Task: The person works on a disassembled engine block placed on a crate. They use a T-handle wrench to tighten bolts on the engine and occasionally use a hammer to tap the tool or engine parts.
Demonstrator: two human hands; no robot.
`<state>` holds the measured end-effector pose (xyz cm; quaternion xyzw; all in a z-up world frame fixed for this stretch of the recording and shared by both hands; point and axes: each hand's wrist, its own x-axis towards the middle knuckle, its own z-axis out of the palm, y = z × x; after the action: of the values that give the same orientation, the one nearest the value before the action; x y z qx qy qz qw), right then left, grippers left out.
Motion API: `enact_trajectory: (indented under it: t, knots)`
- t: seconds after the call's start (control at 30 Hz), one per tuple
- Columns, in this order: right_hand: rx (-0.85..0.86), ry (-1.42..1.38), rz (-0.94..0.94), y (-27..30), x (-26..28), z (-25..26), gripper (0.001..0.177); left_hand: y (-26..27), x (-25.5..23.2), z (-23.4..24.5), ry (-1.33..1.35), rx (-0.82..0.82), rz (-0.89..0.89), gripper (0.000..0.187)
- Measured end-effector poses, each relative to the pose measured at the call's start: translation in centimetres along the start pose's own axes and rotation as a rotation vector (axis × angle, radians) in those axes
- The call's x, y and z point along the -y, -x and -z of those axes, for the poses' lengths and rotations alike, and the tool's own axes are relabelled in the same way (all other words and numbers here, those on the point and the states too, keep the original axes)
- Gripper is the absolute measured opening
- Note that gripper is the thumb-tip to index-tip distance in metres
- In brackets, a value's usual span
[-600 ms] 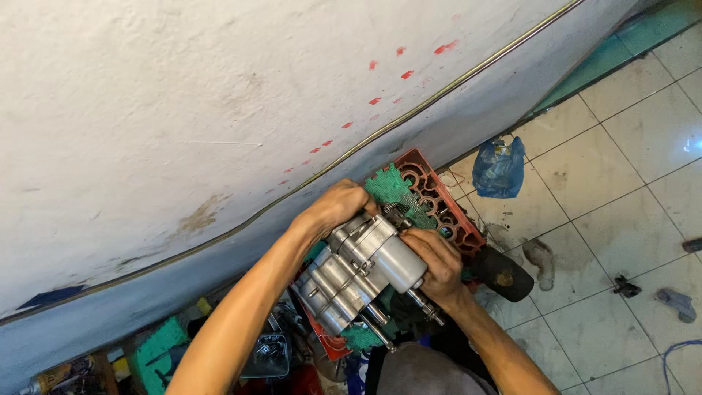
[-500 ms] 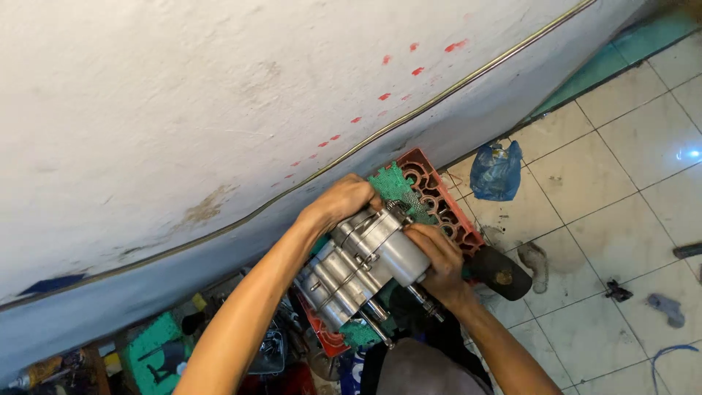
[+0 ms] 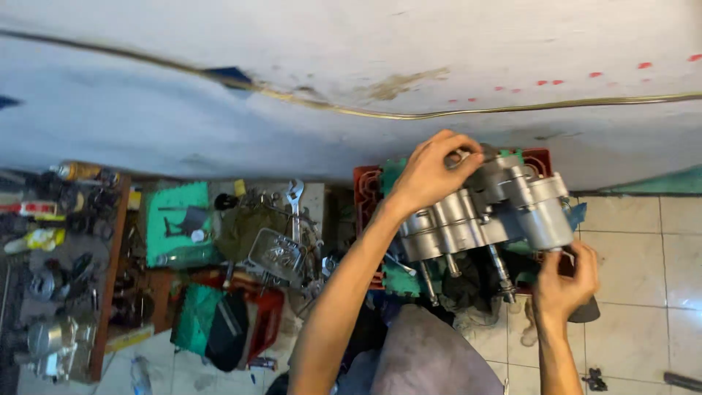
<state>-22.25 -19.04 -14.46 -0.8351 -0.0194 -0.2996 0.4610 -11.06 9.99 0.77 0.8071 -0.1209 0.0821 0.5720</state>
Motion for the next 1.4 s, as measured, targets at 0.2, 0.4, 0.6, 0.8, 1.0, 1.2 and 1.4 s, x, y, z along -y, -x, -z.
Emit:
enact_trajectory:
  t: [0.2,0.4,0.6,0.8,1.0,1.2,1.4]
  knots:
    - [-0.053,-0.009,-0.035,8.1,-0.6,2.2,0.017,17.7,7.7,6.2,0.172,-0.466,0.312,0.014]
    - [0.426,-0.042,0.008,12.9,10.8,-3.0,0.012,45.0,28.3,0.9,0.051,-0.619,0.856,0.009]
    - [1.142,-0.049,0.158,14.2,20.2,-15.7,0.015,58.6,32.1,-0.8,0.396,-0.937,1.076,0.031]
    - [1.31,-0.054,0.155,21.5,22.0,-23.9,0.016,60.8,40.5,7.1,-0.037,-0.972,1.387,0.019]
    - [1.153,-0.166,-1.079,33.8,7.0,-34.1,0.047,59.7,48.8,15.4,-0.709,-0.666,1.093,0.073]
    - [1.067,-0.377,-1.279,38.5,6.2,-45.7,0.065,55.6,51.5,19.8,-0.466,-0.321,1.146,0.07]
    - [1.098,-0.561,-1.244,44.1,-6.0,-47.4,0.033,56.5,55.4,17.6,-0.264,-0.337,1.175,0.045]
